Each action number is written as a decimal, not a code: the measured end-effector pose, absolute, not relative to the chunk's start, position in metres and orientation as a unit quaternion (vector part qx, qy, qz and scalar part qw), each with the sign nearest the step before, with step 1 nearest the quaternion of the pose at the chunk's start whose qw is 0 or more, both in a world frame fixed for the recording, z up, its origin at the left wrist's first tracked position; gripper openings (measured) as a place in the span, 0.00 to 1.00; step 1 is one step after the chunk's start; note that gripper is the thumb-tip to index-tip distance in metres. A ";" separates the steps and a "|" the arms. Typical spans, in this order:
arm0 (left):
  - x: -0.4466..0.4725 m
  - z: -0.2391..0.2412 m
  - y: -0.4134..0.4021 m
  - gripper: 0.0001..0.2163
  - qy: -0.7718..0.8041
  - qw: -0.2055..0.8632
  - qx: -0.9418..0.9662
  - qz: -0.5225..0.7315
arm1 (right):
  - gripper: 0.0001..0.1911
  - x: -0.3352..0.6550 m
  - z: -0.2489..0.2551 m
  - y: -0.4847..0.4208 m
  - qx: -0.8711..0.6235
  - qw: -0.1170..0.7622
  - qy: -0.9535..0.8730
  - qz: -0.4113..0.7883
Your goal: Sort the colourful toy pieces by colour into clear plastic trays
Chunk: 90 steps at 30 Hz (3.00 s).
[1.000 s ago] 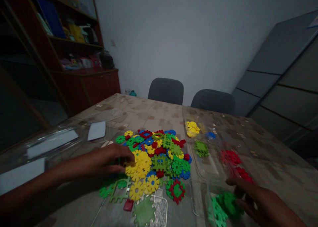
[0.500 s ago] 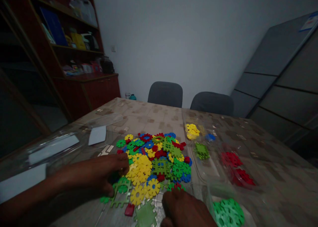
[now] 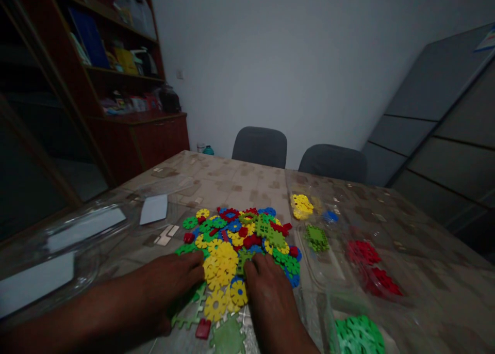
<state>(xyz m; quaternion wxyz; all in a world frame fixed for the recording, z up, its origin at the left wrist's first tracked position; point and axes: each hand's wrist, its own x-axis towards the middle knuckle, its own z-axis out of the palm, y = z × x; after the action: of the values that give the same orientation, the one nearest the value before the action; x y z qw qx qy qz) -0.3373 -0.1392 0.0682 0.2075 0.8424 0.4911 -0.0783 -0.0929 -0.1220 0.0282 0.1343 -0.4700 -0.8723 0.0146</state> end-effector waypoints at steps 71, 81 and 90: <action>-0.331 0.067 -0.121 0.04 0.305 0.334 0.886 0.101 | 0.26 -0.077 0.069 -0.120 -0.509 0.368 -0.538 0.562; -0.334 0.100 -0.146 0.17 0.430 0.273 0.860 -0.038 | 0.06 -0.091 0.038 -0.145 -0.514 0.108 -0.773 0.357; -0.323 0.091 -0.152 0.27 0.461 0.256 0.846 -0.073 | 0.34 -0.095 0.045 -0.150 -0.460 -0.003 -0.851 0.254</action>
<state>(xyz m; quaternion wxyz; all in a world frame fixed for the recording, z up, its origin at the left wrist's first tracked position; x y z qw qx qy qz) -0.3226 -0.1515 0.0907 0.2563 0.8464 0.4610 -0.0735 -0.0951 -0.1502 0.0447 -0.0027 -0.4602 -0.8507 0.2538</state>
